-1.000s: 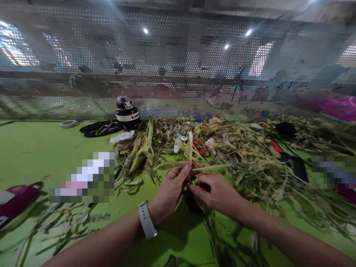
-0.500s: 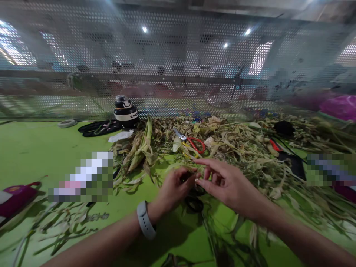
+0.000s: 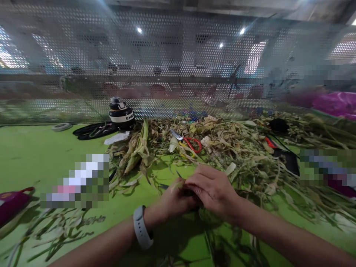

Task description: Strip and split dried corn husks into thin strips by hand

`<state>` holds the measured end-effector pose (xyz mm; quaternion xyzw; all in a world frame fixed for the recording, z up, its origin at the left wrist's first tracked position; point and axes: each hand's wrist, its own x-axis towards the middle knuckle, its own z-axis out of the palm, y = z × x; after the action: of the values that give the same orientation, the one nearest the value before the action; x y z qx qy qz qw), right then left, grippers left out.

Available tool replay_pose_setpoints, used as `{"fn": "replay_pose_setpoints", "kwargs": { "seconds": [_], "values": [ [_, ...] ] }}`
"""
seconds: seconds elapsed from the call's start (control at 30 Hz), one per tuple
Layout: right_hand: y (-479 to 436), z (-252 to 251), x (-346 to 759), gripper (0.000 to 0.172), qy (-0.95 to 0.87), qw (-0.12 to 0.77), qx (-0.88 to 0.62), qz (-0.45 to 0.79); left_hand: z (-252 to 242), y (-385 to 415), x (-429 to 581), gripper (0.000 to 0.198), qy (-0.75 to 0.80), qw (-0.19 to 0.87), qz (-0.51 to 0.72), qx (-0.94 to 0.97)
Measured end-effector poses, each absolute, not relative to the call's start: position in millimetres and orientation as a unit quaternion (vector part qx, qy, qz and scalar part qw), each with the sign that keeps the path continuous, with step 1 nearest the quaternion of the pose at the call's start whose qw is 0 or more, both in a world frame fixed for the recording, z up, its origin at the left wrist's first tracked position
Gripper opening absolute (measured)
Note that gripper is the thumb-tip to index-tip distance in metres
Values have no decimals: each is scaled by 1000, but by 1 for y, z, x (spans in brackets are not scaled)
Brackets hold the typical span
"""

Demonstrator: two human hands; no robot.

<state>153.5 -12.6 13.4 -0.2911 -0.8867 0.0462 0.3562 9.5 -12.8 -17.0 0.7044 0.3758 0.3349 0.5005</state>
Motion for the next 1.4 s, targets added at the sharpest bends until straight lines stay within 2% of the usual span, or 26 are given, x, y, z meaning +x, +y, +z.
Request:
{"fn": "replay_pose_setpoints", "kwargs": {
  "seconds": [0.1,0.23,0.37,0.47,0.6,0.73,0.8,0.97,1.07,1.2,1.4],
  "values": [
    [-7,19,160,16,-892,341,-298,-6,-16,-12,8,16,384,543,355,657],
    [4,25,172,30,-883,276,-370,-83,-11,-8,5,24,384,621,378,569],
    [12,22,177,40,-884,260,-378,-91,-4,-4,-1,26,402,555,412,600],
    [16,20,177,37,-882,269,-372,-105,-2,-3,-3,26,384,553,411,615],
    [18,24,181,29,-880,265,-367,-142,-5,-5,-2,29,363,637,420,535],
    [10,29,182,16,-839,367,-363,-174,-7,-1,-1,29,327,692,451,460],
    [4,26,178,18,-842,379,-362,-131,-7,1,-1,27,321,669,478,470],
    [-3,4,159,29,-851,279,-430,112,-3,-2,1,31,361,631,514,456],
    [-2,-3,152,23,-836,280,-404,245,-1,-4,2,31,353,619,515,477],
    [-2,-3,152,18,-822,287,-403,283,4,-4,2,27,354,605,521,487],
    [3,-2,157,23,-819,249,-373,358,3,-4,1,28,380,612,531,446]
  ]
}}
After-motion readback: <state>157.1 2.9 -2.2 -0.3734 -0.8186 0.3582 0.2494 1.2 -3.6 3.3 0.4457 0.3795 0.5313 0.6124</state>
